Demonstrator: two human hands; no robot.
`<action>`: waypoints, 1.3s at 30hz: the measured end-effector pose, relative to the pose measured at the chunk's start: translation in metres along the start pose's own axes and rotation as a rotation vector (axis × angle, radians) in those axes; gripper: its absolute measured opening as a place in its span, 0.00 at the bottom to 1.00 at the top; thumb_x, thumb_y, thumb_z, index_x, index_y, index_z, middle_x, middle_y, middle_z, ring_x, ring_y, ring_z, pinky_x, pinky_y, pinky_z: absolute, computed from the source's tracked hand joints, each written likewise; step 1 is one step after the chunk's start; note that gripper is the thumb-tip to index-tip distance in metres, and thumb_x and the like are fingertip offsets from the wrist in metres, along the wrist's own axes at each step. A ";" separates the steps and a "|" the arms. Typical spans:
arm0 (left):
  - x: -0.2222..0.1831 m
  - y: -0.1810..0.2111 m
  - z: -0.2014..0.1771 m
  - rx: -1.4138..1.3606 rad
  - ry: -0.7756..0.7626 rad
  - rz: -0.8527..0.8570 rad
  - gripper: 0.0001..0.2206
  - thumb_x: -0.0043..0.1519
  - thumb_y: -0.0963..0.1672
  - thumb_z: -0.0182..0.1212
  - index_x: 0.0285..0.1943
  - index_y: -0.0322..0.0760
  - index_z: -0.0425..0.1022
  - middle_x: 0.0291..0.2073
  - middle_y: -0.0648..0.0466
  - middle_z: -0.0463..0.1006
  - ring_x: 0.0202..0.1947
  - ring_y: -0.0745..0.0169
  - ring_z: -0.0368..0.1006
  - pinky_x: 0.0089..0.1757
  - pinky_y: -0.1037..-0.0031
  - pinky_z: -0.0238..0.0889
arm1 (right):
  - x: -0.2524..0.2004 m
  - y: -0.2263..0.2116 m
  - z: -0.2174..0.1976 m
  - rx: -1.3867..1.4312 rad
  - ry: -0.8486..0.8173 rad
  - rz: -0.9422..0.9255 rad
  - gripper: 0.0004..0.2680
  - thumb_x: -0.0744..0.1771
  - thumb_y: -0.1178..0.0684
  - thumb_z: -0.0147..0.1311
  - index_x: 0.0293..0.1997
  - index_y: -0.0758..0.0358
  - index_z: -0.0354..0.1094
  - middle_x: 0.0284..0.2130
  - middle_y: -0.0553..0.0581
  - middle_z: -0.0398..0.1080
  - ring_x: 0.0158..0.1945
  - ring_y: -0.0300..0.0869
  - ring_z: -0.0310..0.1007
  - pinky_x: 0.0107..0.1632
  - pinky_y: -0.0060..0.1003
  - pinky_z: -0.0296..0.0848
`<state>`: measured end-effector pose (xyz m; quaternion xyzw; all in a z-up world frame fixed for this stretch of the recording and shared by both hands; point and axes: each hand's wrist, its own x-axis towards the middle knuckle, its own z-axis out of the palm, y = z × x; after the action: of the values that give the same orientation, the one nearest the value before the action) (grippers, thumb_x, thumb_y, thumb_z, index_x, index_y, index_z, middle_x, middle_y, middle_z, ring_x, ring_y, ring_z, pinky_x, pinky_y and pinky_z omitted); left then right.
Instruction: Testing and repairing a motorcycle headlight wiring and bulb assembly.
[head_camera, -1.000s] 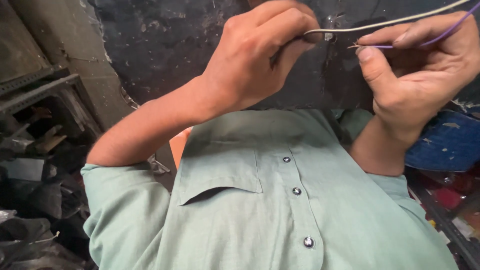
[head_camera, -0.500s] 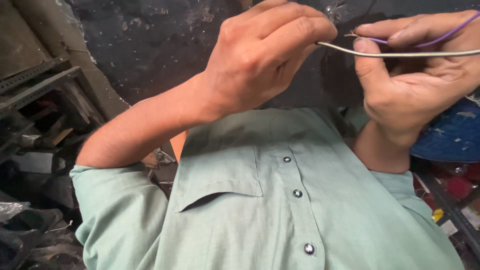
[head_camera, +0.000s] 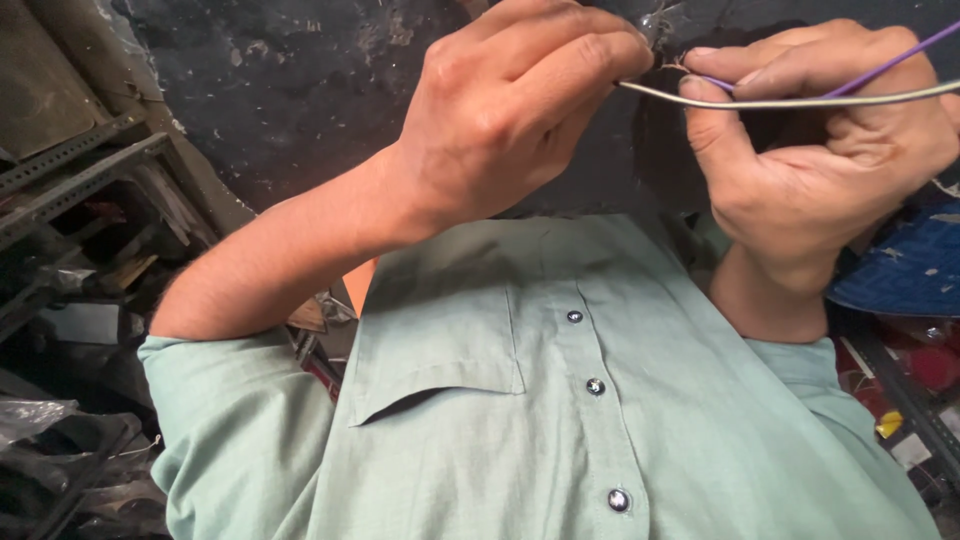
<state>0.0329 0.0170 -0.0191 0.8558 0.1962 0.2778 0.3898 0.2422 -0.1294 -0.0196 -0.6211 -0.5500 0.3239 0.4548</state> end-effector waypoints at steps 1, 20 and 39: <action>0.000 0.000 0.000 0.007 0.001 0.008 0.10 0.66 0.35 0.64 0.53 0.35 0.74 0.46 0.55 0.79 0.47 0.58 0.77 0.45 0.72 0.72 | 0.001 0.000 0.000 -0.010 -0.014 -0.017 0.11 0.70 0.73 0.65 0.48 0.75 0.61 0.42 0.71 0.75 0.44 0.45 0.80 0.47 0.28 0.77; -0.003 -0.001 -0.002 -0.030 0.003 0.008 0.09 0.66 0.34 0.63 0.52 0.34 0.74 0.45 0.54 0.79 0.46 0.57 0.78 0.47 0.69 0.73 | 0.003 -0.011 0.007 -0.041 0.005 0.041 0.09 0.71 0.72 0.66 0.46 0.75 0.65 0.43 0.67 0.76 0.45 0.43 0.79 0.47 0.26 0.72; -0.003 0.000 -0.002 0.021 0.032 0.001 0.08 0.65 0.34 0.62 0.49 0.35 0.74 0.43 0.55 0.79 0.43 0.57 0.77 0.42 0.68 0.72 | -0.001 -0.015 0.009 0.044 0.018 0.164 0.09 0.70 0.72 0.59 0.51 0.75 0.62 0.46 0.66 0.75 0.46 0.40 0.76 0.49 0.25 0.75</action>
<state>0.0296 0.0159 -0.0190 0.8553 0.2048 0.2898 0.3775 0.2284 -0.1287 -0.0096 -0.6569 -0.4857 0.3666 0.4453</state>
